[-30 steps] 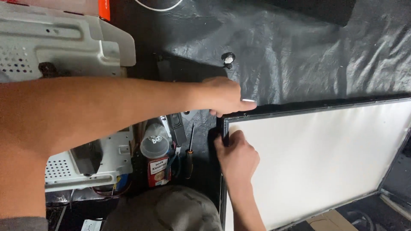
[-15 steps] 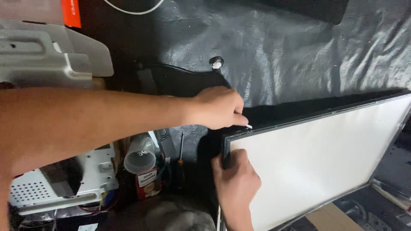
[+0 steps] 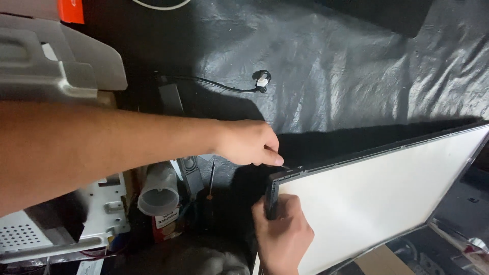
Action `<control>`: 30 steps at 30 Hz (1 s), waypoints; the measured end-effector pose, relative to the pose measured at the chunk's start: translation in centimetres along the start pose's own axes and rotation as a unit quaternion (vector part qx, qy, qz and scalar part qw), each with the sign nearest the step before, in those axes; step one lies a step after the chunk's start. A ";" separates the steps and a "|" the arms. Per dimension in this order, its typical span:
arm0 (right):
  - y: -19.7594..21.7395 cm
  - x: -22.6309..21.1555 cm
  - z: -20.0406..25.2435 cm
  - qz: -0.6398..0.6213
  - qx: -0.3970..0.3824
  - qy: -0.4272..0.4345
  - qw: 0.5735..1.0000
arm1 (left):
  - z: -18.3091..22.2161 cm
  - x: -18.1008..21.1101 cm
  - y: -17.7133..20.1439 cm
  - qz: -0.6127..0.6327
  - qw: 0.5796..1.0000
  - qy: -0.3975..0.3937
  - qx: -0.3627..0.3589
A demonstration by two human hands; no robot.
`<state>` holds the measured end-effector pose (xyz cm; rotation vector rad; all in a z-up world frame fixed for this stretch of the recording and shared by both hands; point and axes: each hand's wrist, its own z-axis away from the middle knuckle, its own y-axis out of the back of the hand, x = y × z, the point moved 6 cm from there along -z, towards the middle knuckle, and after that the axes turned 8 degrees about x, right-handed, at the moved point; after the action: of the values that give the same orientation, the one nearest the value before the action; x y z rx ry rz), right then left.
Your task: Removing the inner frame from a screen assembly using a prying tool
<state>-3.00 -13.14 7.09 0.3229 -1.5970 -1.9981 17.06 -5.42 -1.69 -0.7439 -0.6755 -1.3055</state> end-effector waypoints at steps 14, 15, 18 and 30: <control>1.0 0.2 0.1 -0.023 0.024 -0.007 0.999 | -4.9 0.9 -2.8 0.028 0.989 -0.087 0.114; 1.1 0.2 0.3 -0.023 0.024 -0.006 0.999 | -5.1 0.9 -2.9 0.027 0.989 -0.086 0.114; 1.8 0.0 0.5 -0.056 0.054 0.015 0.997 | -5.3 1.5 -2.9 0.010 0.988 -0.118 0.099; 3.3 0.0 0.9 -0.092 0.108 0.076 0.987 | -5.7 2.6 -4.6 0.108 0.984 -0.121 0.074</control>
<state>-2.56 -12.89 10.48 0.7116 -1.7402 -1.8825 12.99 -12.00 -2.61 -0.8364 -0.8511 -0.9640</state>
